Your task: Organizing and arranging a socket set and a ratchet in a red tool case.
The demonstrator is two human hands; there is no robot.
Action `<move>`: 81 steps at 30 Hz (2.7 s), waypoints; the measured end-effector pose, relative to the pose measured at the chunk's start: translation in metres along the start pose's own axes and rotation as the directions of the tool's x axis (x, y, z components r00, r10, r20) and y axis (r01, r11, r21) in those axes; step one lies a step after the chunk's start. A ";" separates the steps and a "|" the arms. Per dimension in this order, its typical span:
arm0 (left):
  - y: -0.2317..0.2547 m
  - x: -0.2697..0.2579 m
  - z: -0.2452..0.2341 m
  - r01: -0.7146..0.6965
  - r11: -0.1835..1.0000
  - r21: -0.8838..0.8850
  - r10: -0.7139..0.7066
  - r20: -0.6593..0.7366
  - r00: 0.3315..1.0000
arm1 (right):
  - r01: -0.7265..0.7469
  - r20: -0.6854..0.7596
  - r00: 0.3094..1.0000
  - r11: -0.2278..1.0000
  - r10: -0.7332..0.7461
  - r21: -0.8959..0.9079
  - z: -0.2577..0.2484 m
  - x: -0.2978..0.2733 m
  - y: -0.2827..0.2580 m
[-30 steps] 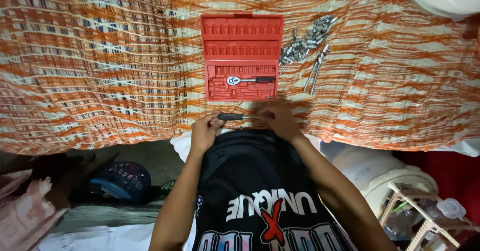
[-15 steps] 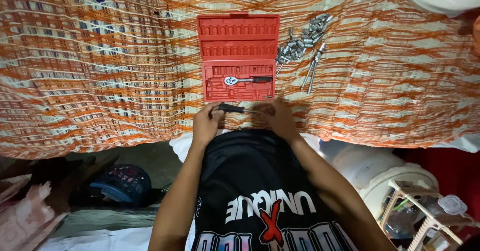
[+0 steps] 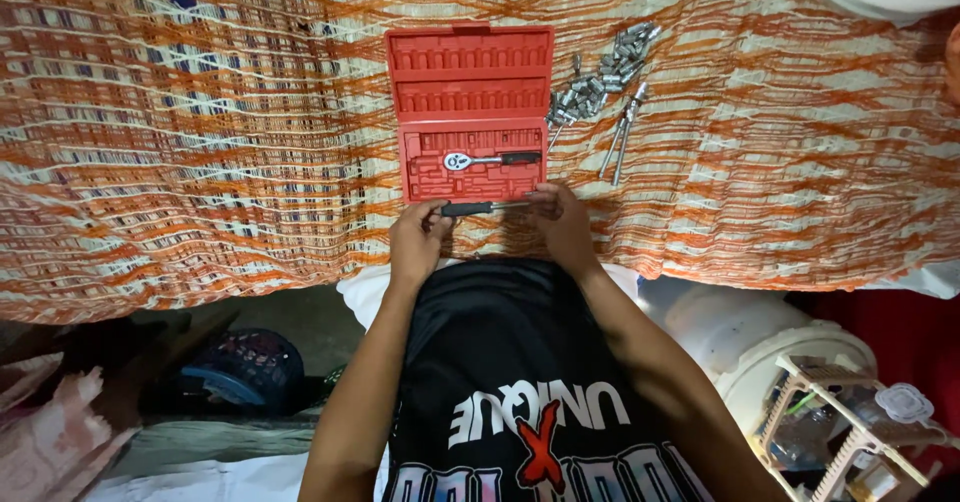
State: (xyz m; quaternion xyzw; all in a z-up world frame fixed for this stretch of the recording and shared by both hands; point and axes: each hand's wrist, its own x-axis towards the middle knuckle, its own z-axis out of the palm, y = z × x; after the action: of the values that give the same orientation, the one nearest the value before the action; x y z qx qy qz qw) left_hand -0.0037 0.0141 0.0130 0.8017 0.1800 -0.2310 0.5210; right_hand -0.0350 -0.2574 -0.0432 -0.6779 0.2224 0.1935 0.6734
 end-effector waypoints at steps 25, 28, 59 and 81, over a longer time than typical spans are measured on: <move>0.019 -0.006 0.048 0.024 0.978 -0.206 0.069 0.433 0.899 | 0.480 0.502 0.847 0.655 -0.174 -0.583 0.039 0.017 -0.128; 0.005 -0.003 0.036 0.021 0.999 -0.044 -0.008 0.283 0.959 | 0.472 0.428 0.876 0.570 -0.221 -0.673 0.039 0.031 -0.112; 0.032 0.018 0.028 -0.535 0.537 0.652 0.310 0.437 0.844 | 0.074 -0.193 0.964 0.879 -0.184 -0.470 -0.017 0.041 -0.023; 0.034 0.005 0.023 -0.497 0.657 0.567 0.282 0.426 0.859 | 0.012 -0.185 0.975 0.853 -0.127 -0.522 -0.028 0.044 -0.051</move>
State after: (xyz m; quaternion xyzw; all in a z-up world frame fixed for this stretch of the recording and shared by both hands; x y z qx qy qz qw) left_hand 0.0148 -0.0200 0.0279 0.9071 -0.1732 -0.2797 0.2625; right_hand 0.0284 -0.2875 -0.0253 -0.8583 0.2080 0.1483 0.4450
